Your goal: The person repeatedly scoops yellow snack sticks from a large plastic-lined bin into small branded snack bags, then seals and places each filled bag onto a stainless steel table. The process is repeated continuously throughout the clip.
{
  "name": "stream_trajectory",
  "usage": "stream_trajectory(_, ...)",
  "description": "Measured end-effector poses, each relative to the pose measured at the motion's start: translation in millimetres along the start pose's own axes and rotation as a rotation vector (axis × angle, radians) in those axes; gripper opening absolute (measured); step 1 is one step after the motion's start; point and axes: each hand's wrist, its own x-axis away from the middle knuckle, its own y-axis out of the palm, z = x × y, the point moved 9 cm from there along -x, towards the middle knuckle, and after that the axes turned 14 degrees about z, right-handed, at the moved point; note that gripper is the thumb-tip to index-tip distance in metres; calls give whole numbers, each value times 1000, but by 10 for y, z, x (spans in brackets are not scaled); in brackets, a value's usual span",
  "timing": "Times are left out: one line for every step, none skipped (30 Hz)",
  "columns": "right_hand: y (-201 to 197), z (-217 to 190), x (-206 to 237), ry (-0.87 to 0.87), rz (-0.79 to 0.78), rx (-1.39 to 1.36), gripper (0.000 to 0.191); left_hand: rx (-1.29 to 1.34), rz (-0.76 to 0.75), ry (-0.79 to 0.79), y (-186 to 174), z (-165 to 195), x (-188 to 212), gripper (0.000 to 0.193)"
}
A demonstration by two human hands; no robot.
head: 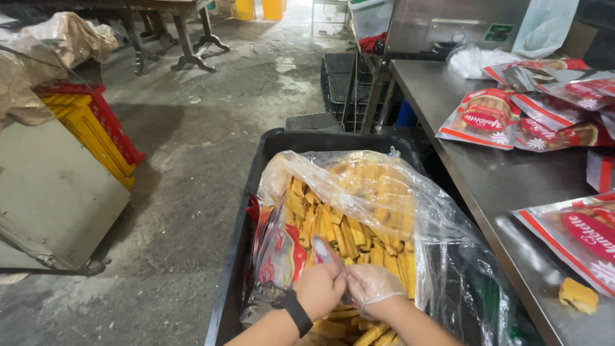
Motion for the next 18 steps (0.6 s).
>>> stream_trajectory(-67, -21, -4, 12, 21, 1, 25, -14, -29, 25, 24, 45, 16, 22)
stream_trajectory(-123, -31, -27, 24, 41, 3, 26, -1, -39, 77, 24, 114, 32, 22)
stream_trajectory(-146, -12, -51, 44, 25, 17, 27, 14, -49, 128, 30, 184, 54, 22)
stream_trajectory(-165, 23, -73, 65, 7, 32, 27, 29, -59, 178, 36, 254, 88, 22)
stream_trajectory(-177, 67, -85, 86, -11, 46, 28, 10, -68, 167, 45, 261, 109, 22)
stream_trajectory(-161, 82, -87, 59, -56, 80, 29, -10, -78, 156, 57, 270, 128, 22)
stream_trajectory(-142, 103, -88, 32, -101, 113, 32, -28, -88, 146, 69, 278, 136, 21)
stream_trajectory(-116, 122, -72, 5, -145, 146, 35, -23, -84, 173, 61, 317, 137, 22)
stream_trajectory(-88, 142, -51, 11, -179, 102, 32, -19, -79, 201, 46, 352, 136, 22)
stream_trajectory(-60, 153, -26, 17, -212, 57, 30, -16, -73, 229, 23, 382, 131, 22)
stream_trajectory(-30, 158, 1, 22, -244, 11, 28, -6, -56, 228, -10, 389, 110, 23)
stream_trajectory(-35, 147, -6, 11, -196, 52, 28, 4, -38, 226, -44, 392, 89, 23)
stream_trajectory(-38, 129, -7, 0, -149, 94, 29, 15, -21, 223, -77, 394, 70, 23)
stream_trajectory(-56, 112, -11, -12, -103, 136, 30, 55, -23, 194, -97, 376, 66, 21)
stream_trajectory(-59, 63, -13, -36, -70, 120, 30, 96, -24, 167, -112, 357, 66, 21)
stream_trajectory(-77, 16, -27, -61, -36, 104, 31, 136, -26, 141, -117, 343, 61, 21)
stream_trajectory(-101, -33, -44, -84, 1, 87, 32, 84, -23, 136, -115, 320, 63, 21)
stream_trajectory(-106, -36, -52, -65, 1, 105, 33, 34, -21, 132, -99, 303, 59, 21)
